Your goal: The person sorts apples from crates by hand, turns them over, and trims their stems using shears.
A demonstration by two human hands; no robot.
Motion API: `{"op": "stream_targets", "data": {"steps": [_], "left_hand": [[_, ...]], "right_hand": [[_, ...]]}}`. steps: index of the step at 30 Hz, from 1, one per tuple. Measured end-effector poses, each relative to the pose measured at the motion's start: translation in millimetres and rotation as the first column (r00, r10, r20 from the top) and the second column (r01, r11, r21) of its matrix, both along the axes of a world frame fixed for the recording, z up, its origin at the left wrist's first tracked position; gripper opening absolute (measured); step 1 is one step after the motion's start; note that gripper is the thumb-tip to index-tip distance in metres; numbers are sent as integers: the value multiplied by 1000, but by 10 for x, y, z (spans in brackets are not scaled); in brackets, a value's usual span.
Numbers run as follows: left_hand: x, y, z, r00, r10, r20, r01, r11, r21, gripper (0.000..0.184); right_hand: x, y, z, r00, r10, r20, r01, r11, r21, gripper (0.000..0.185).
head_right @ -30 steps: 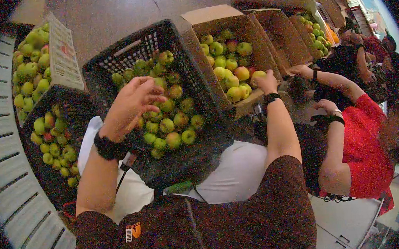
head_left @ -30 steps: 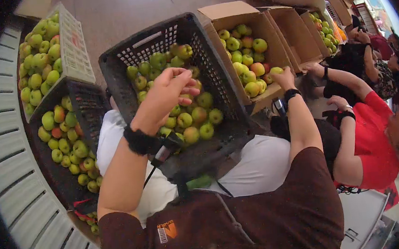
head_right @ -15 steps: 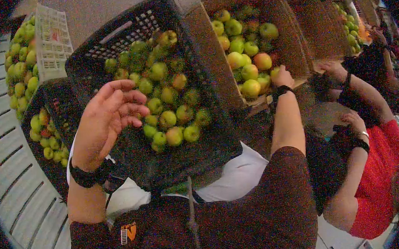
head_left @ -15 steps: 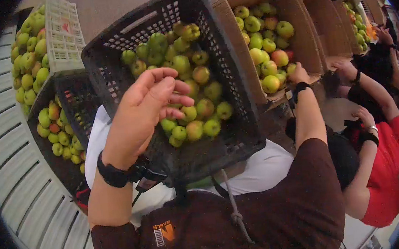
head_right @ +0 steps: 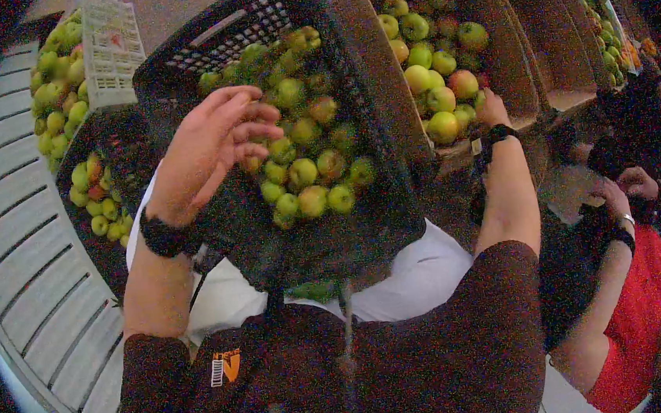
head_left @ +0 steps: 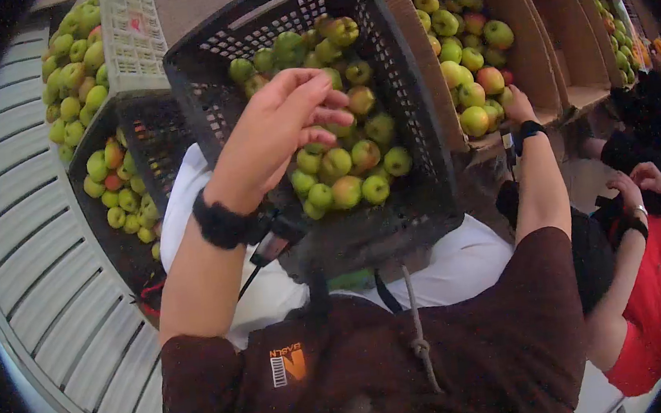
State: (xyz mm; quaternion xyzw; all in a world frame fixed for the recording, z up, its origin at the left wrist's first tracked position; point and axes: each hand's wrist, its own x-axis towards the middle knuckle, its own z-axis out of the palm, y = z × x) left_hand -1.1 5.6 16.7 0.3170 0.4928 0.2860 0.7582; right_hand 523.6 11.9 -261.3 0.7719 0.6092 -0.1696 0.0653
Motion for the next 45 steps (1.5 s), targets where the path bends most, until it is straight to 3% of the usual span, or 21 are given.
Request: {"op": "stream_targets", "data": {"steps": [3,5,8,10,13,15,17,19,20,22,24,26,29,30,31,34,36,37,41,44,45], "left_hand": [[12,-20,-35,1000,-22,-18,23,999,28,31],[1,-27,-90,1000,-23,-14,23,998,51,29],[-19,-39,-98,1000,-11,-9,12,997,78,26],[-33,-46,-79,1000,-9,2,8,996,94,25],[-58,-55,-177,999,-22,23,19,992,122,24],[-40,-96,-202,999,-37,3,37,991,128,25],[-5,-142,-202,998,-49,-38,54,989,136,26],[4,-146,-323,994,-92,-53,100,980,170,28],[20,-171,-380,991,-120,-63,130,974,184,29],[28,-227,-414,984,-143,-103,162,965,206,29],[-2,-258,-435,971,-177,-160,210,952,222,30],[-32,-301,-478,953,-211,-215,261,936,235,31],[-95,-325,-690,894,-293,-340,380,897,227,33],[-97,-356,-785,856,-343,-387,442,874,201,33],[-42,-338,-955,694,-362,-622,611,753,245,34],[43,-544,-1369,521,-317,-793,786,540,301,36],[164,-650,-1684,402,-466,-788,835,540,107,39],[241,-761,-1619,471,-515,-716,837,517,178,47],[204,-1021,-2662,266,-571,-777,939,334,76,66],[195,-1145,-2803,81,-644,-761,954,271,-128,73],[319,-1220,-2554,3,-625,-781,929,290,-229,74]], "right_hand": [[312,205,-177,953,259,-154,-232,957,175,52],[-472,306,807,988,148,52,-152,985,86,43],[-788,360,1377,896,191,-401,-98,966,241,46],[-1347,226,2108,788,264,-557,-96,945,312,44],[-2124,-224,3179,883,379,-278,-281,900,333,39],[-2547,-570,3611,779,263,-569,-109,951,290,35],[-3001,-951,3986,679,341,-650,-111,923,369,29],[-3359,-1298,4174,576,299,-761,-50,942,332,26],[-3481,-1417,4168,450,287,-846,-10,948,317,24],[-3613,-1501,3992,489,443,-751,-34,870,491,23],[-3636,-1371,3706,497,395,-773,22,885,466,23],[-3539,-1147,3236,564,298,-770,39,922,386,18],[-3470,-1010,2955,831,300,-469,-75,896,439,21],[-3490,-1032,2934,817,334,-470,-79,872,483,22],[-3510,-1015,2938,806,370,-461,-81,842,534,22],[-3501,-928,2970,804,421,-421,-94,788,609,20],[-3479,-931,2975,815,424,-396,-102,777,621,17],[-3468,-944,3019,808,417,-417,-96,791,604,16],[-3328,-1024,3092,799,409,-441,-58,782,621,13],[-3205,-1051,3092,821,381,-424,-36,777,628,12],[-3148,-1051,3103,825,364,-432,-40,800,598,12]]}}
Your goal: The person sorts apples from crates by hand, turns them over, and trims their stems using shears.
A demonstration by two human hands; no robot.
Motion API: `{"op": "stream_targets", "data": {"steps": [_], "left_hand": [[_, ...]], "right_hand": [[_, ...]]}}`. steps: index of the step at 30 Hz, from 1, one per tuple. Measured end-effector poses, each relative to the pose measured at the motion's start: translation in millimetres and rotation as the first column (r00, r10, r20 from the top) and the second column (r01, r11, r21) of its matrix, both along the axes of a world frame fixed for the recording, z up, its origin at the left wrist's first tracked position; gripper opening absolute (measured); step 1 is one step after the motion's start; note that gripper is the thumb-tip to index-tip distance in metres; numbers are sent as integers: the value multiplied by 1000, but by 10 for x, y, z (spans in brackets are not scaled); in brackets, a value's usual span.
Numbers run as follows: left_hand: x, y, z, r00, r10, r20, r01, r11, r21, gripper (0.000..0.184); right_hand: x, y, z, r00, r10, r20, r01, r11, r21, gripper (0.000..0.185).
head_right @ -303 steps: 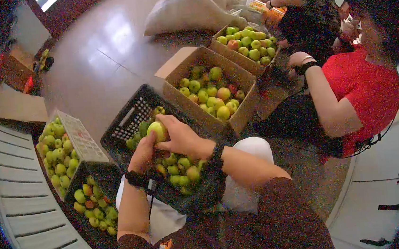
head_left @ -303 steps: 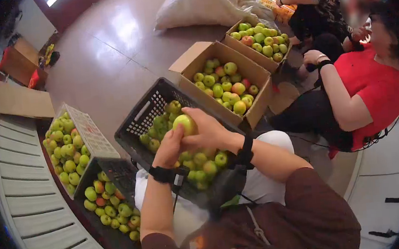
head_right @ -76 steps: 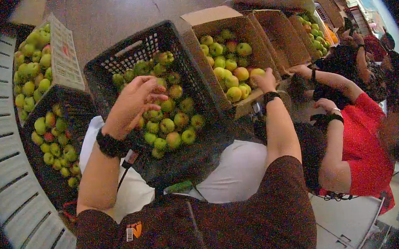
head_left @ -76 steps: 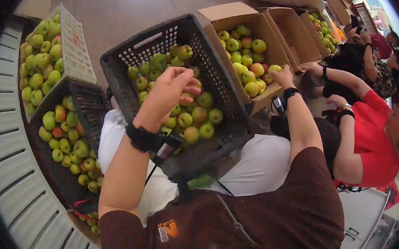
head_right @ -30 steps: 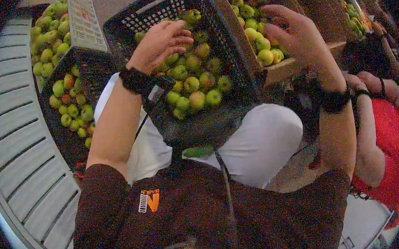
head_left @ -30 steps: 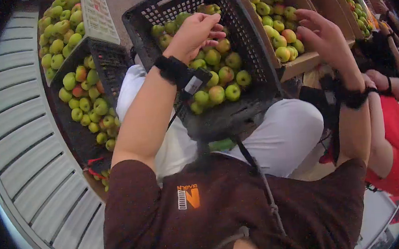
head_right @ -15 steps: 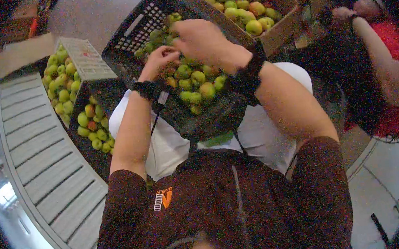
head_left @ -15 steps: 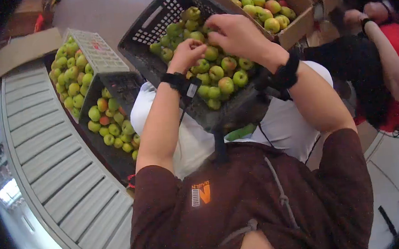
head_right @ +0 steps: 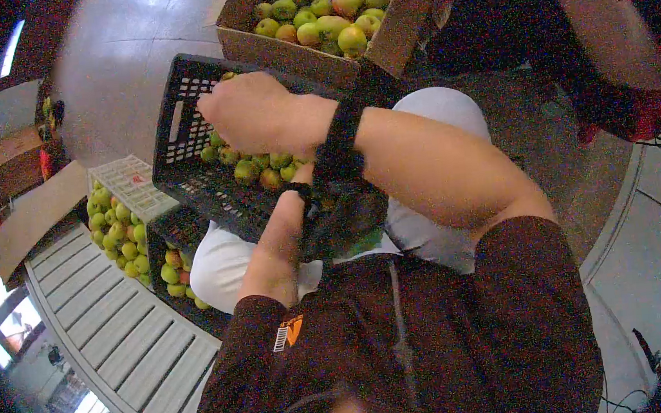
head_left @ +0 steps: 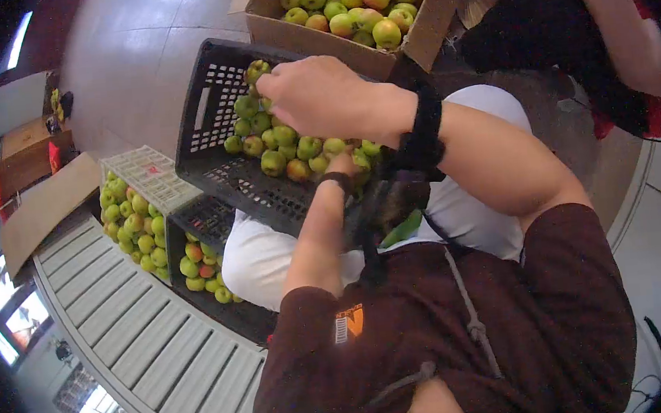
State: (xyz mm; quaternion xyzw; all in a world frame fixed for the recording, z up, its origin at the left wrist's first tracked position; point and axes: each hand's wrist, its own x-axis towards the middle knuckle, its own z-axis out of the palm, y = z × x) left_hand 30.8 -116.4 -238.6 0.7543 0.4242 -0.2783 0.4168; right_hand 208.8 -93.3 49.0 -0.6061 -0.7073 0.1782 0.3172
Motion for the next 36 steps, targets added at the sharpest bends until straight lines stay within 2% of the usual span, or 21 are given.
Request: {"op": "stream_targets", "data": {"steps": [1,8,11,13,15,16,17,19,20,22,23,24,26,27,28,29,30,31,33,34,36], "left_hand": [[72,-27,128,993,19,-113,-16,1000,27,75],[-9,-35,-36,995,-10,-95,19,995,96,67],[191,15,457,983,-32,-179,55,991,120,63],[172,87,596,988,-30,-149,51,989,136,63],[31,359,531,990,66,128,-81,990,118,64],[18,487,765,958,115,265,-146,984,100,64],[9,648,1020,946,269,181,-252,961,-109,69],[-116,909,1129,718,544,433,-361,824,-437,56],[-202,1003,1285,706,569,421,-369,803,-467,58],[-148,1028,2164,681,616,396,-380,760,-527,60],[-226,1034,2278,628,658,415,-368,722,-586,59],[-298,1041,2368,575,697,429,-348,683,-643,57],[-440,1019,2531,531,706,469,-243,657,-714,55],[-489,960,2589,473,761,444,-220,590,-777,56],[-509,890,2600,415,812,409,-191,518,-834,58],[-502,838,2605,359,858,366,-153,441,-884,60],[-450,805,2677,380,839,389,-275,504,-819,68],[-462,827,2598,357,858,369,-153,443,-883,70],[-484,897,2379,318,892,320,109,301,-947,72],[-415,849,2493,315,886,339,-36,368,-929,73],[-321,760,2751,227,913,340,-202,385,-900,66]], "right_hand": [[48,5,12,1000,2,9,-2,999,-36,14],[138,4,-17,999,-5,48,9,996,-85,16],[146,43,-38,999,-18,52,22,996,-84,16],[131,62,-77,998,-30,46,33,997,-70,16],[125,72,-80,998,-39,47,44,995,-95,16],[116,80,-80,998,-40,47,45,994,-104,16],[109,93,-98,998,-51,44,55,994,-98,16],[96,120,-140,997,-66,39,69,994,-81,18],[91,138,-128,997,-67,50,72,991,-113,25],[64,155,-138,995,-6,-103,1,999,-44,31],[47,173,-132,984,28,-177,-31,999,-10,34],[41,164,-15,953,63,-296,-106,985,-133,50],[-29,160,-15,897,212,-388,-237,971,-18,59],[-59,143,5,860,284,-424,-296,955,39,63],[-80,138,40,813,326,-483,-398,916,-52,73],[-121,152,-1,809,341,-479,-402,915,-28,72],[-187,160,-14,806,354,-474,-405,914,-7,72],[-238,167,-11,804,366,-468,-408,913,12,71],[-280,188,9,816,242,-524,-334,939,-86,66],[-298,214,-10,831,205,-517,-297,950,-100,64],[-343,254,-53,860,118,-497,-215,966,-143,60]]}}
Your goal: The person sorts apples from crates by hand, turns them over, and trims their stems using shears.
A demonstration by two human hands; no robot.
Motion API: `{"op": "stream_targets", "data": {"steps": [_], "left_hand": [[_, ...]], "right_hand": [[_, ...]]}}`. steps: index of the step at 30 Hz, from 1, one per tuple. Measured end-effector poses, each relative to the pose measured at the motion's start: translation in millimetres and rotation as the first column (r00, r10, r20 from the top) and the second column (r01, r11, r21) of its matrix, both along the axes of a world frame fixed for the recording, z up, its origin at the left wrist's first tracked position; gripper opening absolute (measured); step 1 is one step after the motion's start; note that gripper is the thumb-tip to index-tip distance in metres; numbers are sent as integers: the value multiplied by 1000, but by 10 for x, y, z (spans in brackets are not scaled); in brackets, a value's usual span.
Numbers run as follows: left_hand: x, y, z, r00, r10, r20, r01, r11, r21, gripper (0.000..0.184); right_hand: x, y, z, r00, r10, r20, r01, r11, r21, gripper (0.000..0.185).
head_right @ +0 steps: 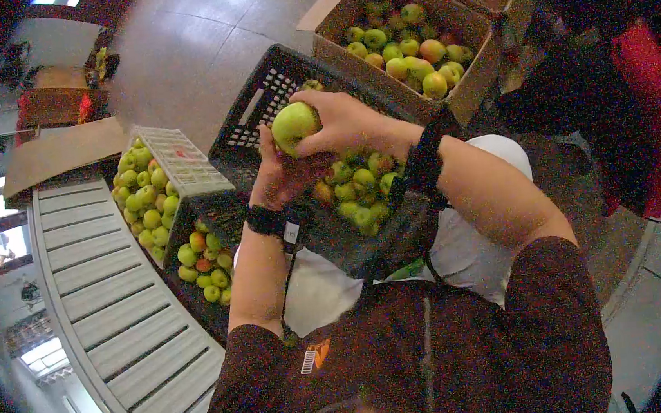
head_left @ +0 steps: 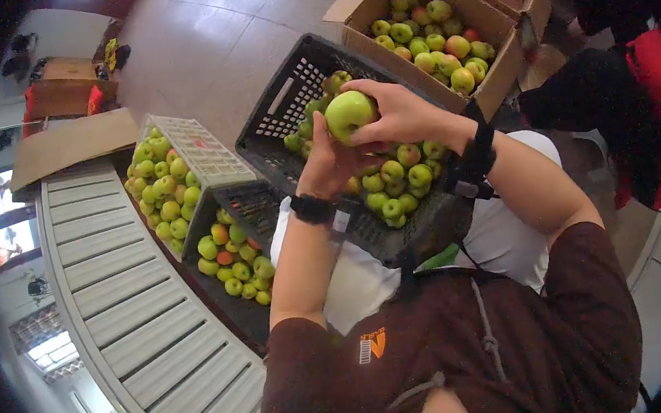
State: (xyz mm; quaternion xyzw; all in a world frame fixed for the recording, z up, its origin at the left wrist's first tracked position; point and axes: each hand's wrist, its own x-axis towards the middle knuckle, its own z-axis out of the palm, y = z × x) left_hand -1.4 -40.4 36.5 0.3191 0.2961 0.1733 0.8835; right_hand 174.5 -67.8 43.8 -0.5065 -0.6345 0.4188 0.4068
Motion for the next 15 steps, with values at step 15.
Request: {"op": "stream_targets", "data": {"steps": [15], "left_hand": [[-71,95,-36,939,258,-226,-212,955,209,32]], "right_hand": [[-181,13,-272,993,-99,71,106,988,-110,65]]}}
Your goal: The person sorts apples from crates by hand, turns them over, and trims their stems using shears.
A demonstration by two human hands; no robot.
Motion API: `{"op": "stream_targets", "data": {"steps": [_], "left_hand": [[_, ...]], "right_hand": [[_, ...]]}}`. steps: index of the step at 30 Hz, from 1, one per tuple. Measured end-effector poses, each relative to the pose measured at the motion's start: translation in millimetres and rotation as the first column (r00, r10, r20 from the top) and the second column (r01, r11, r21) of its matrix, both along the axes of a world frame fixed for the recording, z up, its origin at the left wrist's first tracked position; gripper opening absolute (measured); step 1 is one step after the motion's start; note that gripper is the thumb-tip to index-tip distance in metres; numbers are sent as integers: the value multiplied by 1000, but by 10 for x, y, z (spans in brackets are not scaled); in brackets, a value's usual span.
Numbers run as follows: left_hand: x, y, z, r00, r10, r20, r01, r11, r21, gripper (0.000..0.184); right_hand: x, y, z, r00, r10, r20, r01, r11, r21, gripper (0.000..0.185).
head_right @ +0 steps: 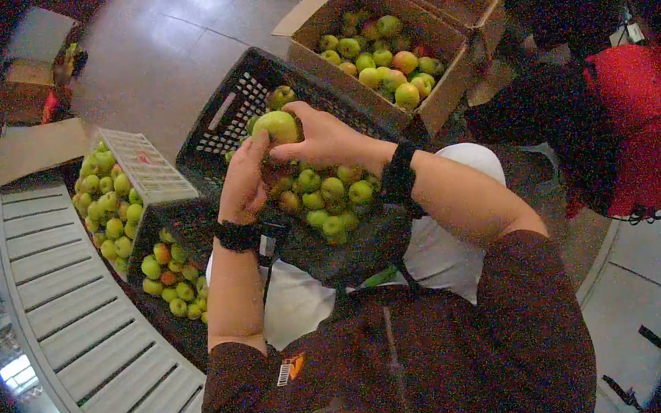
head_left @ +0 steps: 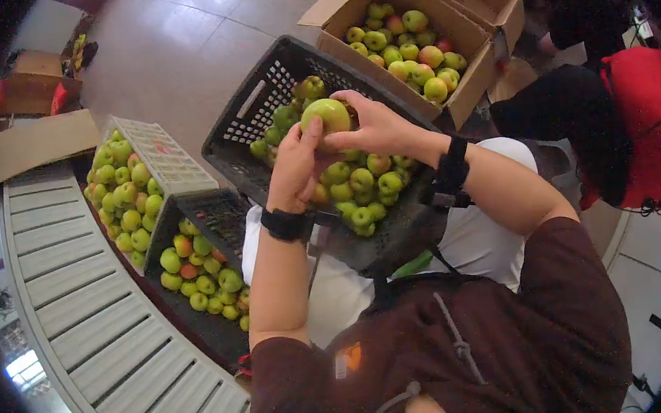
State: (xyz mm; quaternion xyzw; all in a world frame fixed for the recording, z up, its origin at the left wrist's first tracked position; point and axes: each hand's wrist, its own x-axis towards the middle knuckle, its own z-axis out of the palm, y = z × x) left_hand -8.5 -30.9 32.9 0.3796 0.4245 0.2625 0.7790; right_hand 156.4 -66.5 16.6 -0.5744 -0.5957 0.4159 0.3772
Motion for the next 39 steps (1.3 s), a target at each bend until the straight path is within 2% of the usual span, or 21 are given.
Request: {"op": "stream_targets", "data": {"steps": [2,3,5,7,8,9,10,12,14,16,18,20,23,24,26,29,32,35,38,39], "left_hand": [[15,30,-61,996,44,73,-40,998,-51,32],[20,39,-81,998,15,58,-15,1000,-9,32],[39,43,-104,999,-26,28,24,998,64,32],[70,20,10,991,-131,-26,132,987,89,31],[70,17,26,982,-180,-55,185,978,101,31],[67,37,-62,985,-171,34,167,982,87,33],[65,38,-47,993,-110,52,106,992,70,34],[63,69,61,997,8,76,-10,999,37,35],[-1,162,21,989,80,122,-84,996,26,34],[-39,245,-37,980,147,132,-149,989,6,31],[-53,280,-30,970,196,141,-197,980,-3,30],[-60,317,-28,967,214,135,-213,977,-23,28],[-41,343,-11,964,229,134,-227,974,-25,26],[-37,363,-9,963,232,135,-230,973,-32,26],[-33,393,8,963,229,145,-225,973,-40,26],[4,440,-11,956,246,162,-241,969,-47,28],[32,443,-2,954,270,128,-265,963,-54,28],[7,449,-40,953,271,134,-266,963,-50,29],[6,477,-42,951,289,107,-284,957,-66,29],[16,486,-47,951,285,120,-280,958,-55,29]], "right_hand": [[-7,-26,-31,998,5,-67,-4,1000,14,63],[-5,-37,-40,995,11,-97,-10,1000,17,61],[33,-29,56,970,-1,-243,-20,996,-84,58],[123,-9,74,923,12,-383,-82,983,-167,52],[190,3,98,896,43,-441,-115,984,-138,48],[274,38,161,895,46,-444,-128,979,-157,44],[368,105,251,892,50,-449,-143,974,-177,39],[591,273,450,955,-102,-280,13,953,-304,30],[926,444,264,922,-273,-273,191,937,-294,25],[1673,657,-273,962,-269,-49,227,884,-408,26],[2279,714,-798,893,-370,256,449,774,-446,26],[2700,672,-1251,805,-360,473,539,776,-327,39],[3103,579,-1793,657,-233,717,519,830,-205,59],[3088,574,-1821,627,-162,762,490,842,-225,60],[3031,555,-1774,549,-26,835,442,858,-263,63],[2799,675,-1683,596,-9,803,465,819,-336,67],[2827,692,-1945,535,-45,843,390,899,-199,68],[2884,739,-2054,517,-59,854,369,915,-160,66],[2967,726,-2115,597,-46,801,301,938,-170,66],[3002,736,-2117,578,-73,813,322,936,-145,63]]}}
